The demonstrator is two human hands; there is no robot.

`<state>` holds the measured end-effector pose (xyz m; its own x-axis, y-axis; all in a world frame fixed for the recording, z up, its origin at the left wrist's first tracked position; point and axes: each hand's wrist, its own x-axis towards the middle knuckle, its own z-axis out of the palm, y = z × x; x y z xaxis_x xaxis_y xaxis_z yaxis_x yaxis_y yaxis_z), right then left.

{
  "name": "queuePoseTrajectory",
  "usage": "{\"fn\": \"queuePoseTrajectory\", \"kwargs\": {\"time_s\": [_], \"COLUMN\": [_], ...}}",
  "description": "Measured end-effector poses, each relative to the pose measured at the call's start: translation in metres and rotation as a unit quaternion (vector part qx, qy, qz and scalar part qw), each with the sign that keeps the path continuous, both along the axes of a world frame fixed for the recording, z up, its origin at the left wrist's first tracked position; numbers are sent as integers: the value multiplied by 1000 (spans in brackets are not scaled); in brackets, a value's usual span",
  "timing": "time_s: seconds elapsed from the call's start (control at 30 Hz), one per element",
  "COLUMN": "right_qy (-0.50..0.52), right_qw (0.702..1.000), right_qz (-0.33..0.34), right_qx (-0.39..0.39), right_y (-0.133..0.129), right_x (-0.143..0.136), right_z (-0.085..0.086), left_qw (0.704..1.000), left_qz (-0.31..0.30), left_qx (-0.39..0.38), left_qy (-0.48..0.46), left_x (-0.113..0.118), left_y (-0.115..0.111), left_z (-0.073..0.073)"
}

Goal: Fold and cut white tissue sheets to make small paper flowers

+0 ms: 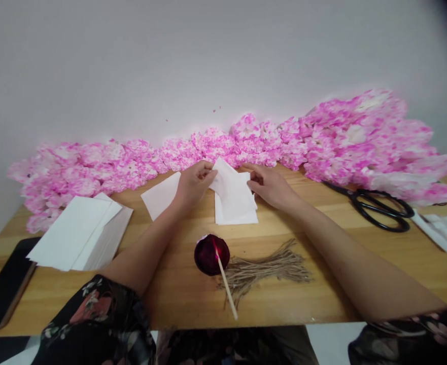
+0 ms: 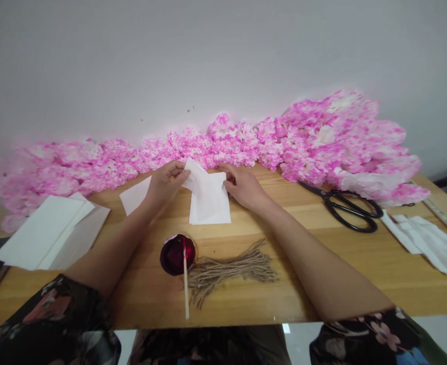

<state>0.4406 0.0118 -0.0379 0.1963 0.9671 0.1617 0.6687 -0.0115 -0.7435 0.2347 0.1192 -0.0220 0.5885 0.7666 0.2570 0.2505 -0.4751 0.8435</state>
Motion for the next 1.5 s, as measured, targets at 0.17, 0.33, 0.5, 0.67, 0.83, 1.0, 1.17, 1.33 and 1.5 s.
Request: {"fn": "queuePoseTrajectory", "kwargs": {"time_s": [0.17, 0.33, 0.5, 0.67, 0.83, 1.0, 1.17, 1.33, 1.5], "right_qy": [-13, -27, -25, -33, -32, 2, 69, 164, 224], "right_qw": [1000, 1000, 1000, 999, 999, 1000, 997, 986, 974], "right_qz": [17, 10, 11, 19, 16, 7, 17, 15, -20], "right_qx": [5, 3, -1, 21, 11, 6, -10, -31, -16], "right_y": [0, 1, 2, 3, 2, 0, -2, -2, 1], "right_x": [2, 2, 3, 4, 0, -3, -4, -5, -1], "right_z": [1, 2, 0, -1, 0, 1, 7, 8, 2], "left_qw": [995, 983, 974, 930, 925, 968, 989, 994, 993], "left_qz": [-7, 14, 79, 56, 76, -63, -48, -24, -12], "left_qx": [83, 137, 112, 129, 256, 154, 32, -80, -114], "left_qy": [61, 117, 183, 339, 271, 189, 139, 72, 33], "left_x": [-21, -57, -98, -116, -84, -30, 0, -1, -5], "left_y": [1, -2, 19, 45, 20, -9, 1, 4, 0], "left_z": [47, 98, 95, 64, 53, 36, 6, -12, -15]}}
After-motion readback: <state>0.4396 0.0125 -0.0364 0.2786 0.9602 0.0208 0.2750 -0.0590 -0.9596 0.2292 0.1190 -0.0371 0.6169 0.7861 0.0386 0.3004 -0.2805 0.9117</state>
